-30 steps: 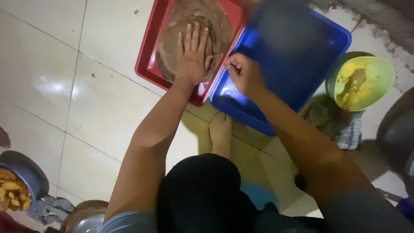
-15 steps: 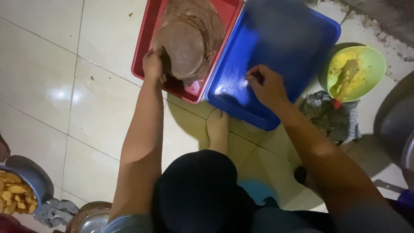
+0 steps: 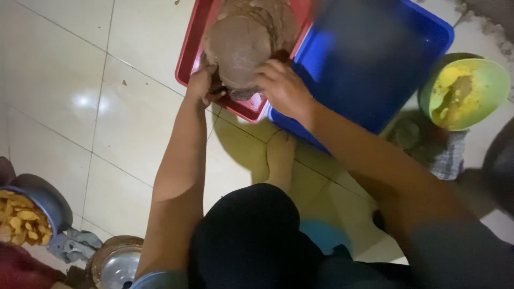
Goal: Making chocolate crepes by ladling batter into a pan, cooking it on a stove, and stacking the finished crepes on trays.
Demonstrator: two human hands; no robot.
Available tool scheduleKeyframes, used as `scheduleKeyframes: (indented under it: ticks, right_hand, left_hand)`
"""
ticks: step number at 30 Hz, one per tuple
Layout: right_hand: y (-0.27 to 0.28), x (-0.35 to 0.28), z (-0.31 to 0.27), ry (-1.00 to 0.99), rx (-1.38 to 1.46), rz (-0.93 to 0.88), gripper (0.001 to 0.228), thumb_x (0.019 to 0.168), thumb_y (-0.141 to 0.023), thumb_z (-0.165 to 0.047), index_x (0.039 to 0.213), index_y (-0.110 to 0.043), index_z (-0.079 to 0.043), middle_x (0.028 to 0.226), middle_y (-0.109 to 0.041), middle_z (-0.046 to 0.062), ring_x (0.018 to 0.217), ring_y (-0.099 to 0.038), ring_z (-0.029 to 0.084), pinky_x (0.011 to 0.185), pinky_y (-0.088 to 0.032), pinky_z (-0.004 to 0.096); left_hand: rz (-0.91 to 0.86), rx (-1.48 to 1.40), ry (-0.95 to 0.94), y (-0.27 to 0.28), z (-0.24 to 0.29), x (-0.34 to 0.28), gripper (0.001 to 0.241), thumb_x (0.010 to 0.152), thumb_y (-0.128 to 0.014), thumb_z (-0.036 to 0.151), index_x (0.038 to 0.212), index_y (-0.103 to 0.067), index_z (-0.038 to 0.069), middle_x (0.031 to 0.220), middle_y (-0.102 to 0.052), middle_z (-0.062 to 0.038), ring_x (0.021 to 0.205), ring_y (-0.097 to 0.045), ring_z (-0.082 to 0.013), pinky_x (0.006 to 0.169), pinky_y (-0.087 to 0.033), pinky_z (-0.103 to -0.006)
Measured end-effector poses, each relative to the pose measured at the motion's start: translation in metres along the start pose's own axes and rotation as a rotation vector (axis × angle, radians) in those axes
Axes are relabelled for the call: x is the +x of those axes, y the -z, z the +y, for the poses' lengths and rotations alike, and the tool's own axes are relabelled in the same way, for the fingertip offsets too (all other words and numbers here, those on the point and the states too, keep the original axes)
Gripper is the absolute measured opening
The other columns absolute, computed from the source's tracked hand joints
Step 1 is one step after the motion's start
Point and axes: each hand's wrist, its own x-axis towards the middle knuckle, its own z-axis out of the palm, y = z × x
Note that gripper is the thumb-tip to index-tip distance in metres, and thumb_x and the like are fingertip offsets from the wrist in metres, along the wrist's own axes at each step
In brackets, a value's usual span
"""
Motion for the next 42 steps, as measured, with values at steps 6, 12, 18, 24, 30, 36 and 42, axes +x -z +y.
scheduleKeyframes:
  ticks: [6, 12, 18, 24, 30, 36, 42]
  right_hand:
    - [-0.034, 0.046, 0.000, 0.322, -0.439, -0.035, 0.048, 0.083, -0.067, -0.008, 0.129, -0.068, -0.018, 0.146, -0.057, 0.010, 0.143, -0.044, 0.030, 0.120, -0.024, 0.049]
    - [-0.022, 0.066, 0.026, 0.354, -0.354, -0.215, 0.035, 0.087, -0.074, -0.018, 0.122, -0.069, -0.014, 0.129, -0.064, 0.010, 0.130, -0.053, 0.029, 0.116, -0.033, 0.049]
    - [-0.017, 0.077, 0.028, 0.105, -0.098, -0.295, 0.023, 0.090, -0.075, -0.022, 0.112, -0.074, -0.016, 0.117, -0.070, 0.006, 0.120, -0.058, 0.025, 0.111, -0.039, 0.043]
    - [0.053, 0.043, -0.014, 0.255, -0.221, -0.327, 0.047, 0.073, -0.077, -0.025, 0.119, -0.073, -0.017, 0.113, -0.068, 0.010, 0.113, -0.058, 0.031, 0.094, -0.044, 0.051]
    - [0.283, -0.032, -0.069, 0.163, -0.257, -0.314, 0.021, 0.087, -0.074, -0.025, 0.106, -0.073, -0.016, 0.103, -0.071, 0.006, 0.099, -0.066, 0.030, 0.085, -0.052, 0.046]
    - [0.433, -0.179, -0.097, 0.049, -0.439, 0.057, 0.008, 0.084, -0.077, -0.012, 0.092, -0.076, -0.011, 0.088, -0.072, 0.004, 0.081, -0.071, 0.024, 0.072, -0.057, 0.042]
    - [0.445, -0.240, -0.061, -0.390, -0.319, 0.278, 0.024, 0.076, -0.074, -0.010, 0.100, -0.076, -0.008, 0.102, -0.076, 0.010, 0.091, -0.073, 0.027, 0.082, -0.058, 0.042]
  left_hand:
    - [-0.104, -0.261, 0.051, 0.029, -0.044, 0.057, 0.046, 0.099, -0.057, 0.041, 0.140, -0.050, 0.023, 0.110, -0.059, -0.005, 0.085, -0.053, -0.0188, 0.076, -0.049, -0.0363]
    - [-0.151, -0.199, -0.042, 0.022, -0.048, 0.051, 0.056, 0.102, -0.054, 0.049, 0.143, -0.053, 0.010, 0.124, -0.060, -0.010, 0.102, -0.060, -0.0229, 0.084, -0.048, -0.0385]
    - [-0.137, -0.250, -0.007, 0.017, -0.036, 0.031, 0.063, 0.102, -0.047, 0.053, 0.145, -0.047, 0.006, 0.141, -0.057, -0.020, 0.123, -0.060, -0.0332, 0.100, -0.050, -0.0441]
    - [-0.155, -0.138, -0.179, 0.023, -0.054, 0.047, 0.050, 0.107, -0.052, 0.040, 0.139, -0.060, 0.003, 0.098, -0.060, -0.012, 0.080, -0.058, -0.0214, 0.074, -0.057, -0.0380]
    - [-0.208, 0.010, -0.355, 0.047, -0.058, 0.024, 0.028, 0.108, -0.062, 0.028, 0.105, -0.056, 0.001, 0.077, -0.056, -0.003, 0.064, -0.053, -0.0172, 0.057, -0.048, -0.0337]
    - [0.140, 0.183, -0.283, 0.037, -0.019, -0.052, 0.059, 0.103, -0.053, 0.033, 0.151, -0.035, 0.002, 0.121, -0.065, -0.013, 0.114, -0.066, -0.0266, 0.103, -0.052, -0.0463]
    - [-0.164, 0.322, -0.281, -0.048, 0.070, -0.193, 0.054, 0.102, -0.048, 0.037, 0.140, -0.055, 0.000, 0.131, -0.068, -0.022, 0.119, -0.066, -0.0332, 0.106, -0.050, -0.0441]
